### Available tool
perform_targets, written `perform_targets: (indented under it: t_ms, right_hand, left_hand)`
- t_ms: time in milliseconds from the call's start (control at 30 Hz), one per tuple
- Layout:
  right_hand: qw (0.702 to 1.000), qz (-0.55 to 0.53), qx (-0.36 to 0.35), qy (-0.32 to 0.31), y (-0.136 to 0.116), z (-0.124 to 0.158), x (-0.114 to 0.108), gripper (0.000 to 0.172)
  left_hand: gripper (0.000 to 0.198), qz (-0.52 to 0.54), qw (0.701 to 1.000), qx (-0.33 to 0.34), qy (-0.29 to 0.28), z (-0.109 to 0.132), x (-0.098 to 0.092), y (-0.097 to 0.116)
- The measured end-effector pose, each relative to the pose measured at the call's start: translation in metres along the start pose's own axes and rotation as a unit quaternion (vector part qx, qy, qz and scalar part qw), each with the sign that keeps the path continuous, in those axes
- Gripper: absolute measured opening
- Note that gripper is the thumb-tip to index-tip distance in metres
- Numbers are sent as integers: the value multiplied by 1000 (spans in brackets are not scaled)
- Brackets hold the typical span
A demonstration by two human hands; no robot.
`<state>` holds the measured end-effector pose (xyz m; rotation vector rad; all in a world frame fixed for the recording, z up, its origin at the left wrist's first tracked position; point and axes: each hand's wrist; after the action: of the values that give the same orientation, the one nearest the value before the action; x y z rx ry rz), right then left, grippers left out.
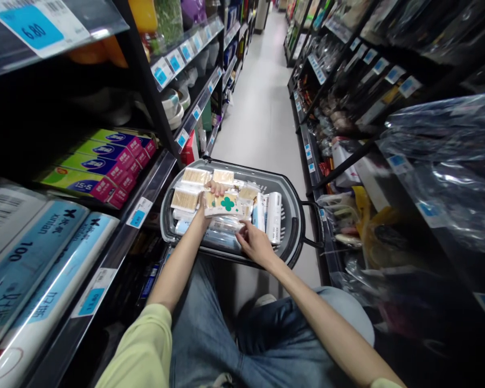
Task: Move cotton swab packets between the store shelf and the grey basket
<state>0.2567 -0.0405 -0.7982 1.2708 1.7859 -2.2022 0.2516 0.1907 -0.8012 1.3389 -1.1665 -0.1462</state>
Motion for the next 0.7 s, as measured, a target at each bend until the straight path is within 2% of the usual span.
perform_targets:
  t_ms: [67,167,200,267,367,467,567,633,700]
  right_hand:
    - [979,-199,42,35,-2,-2,6,55]
    - [879,-465,101,34,-8,-7,10,62]
    - [850,-513,117,31,-10,-8,10,61]
    - [821,-549,149,40,-13,-9,9,60]
    - [823,-531,192,67,-12,-9,6,59]
    - [840,-505,166,108,-8,-14,-5,55]
    - [851,-475,134,179,-3,-22,-21,55]
    - [852,-457,134,217,0,-26,-30,55]
    - [849,-446,142,245,3,-27,-34,54]
  left_hand:
    - [59,30,999,-31,-15,2,-1,-8]
    - [62,5,991,-110,-74,10,2,-17]
    - [61,-16,987,-130,-96,13,5,-19]
    - [58,-45,978,-156,-132,18,11,-22]
    - [53,-59,972,-168,-152,23,20,-24]
    - [54,-70,966,-196,-151,24,26,-24]
    - [61,-70,944,-287,-150,24,29,-21]
    - [68,-62,921,-346,-170,25,30,-18]
    - [73,-55,907,-370,-194,25,30,-14]
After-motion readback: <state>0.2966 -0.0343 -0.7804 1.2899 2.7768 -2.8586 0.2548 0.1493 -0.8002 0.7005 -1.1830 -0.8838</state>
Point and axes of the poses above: each hand's wrist, its own z-axis away from the middle knuckle, its own x-axis out of the palm, y = z × x, and after that the axes turned 7 degrees about -z, right-handed
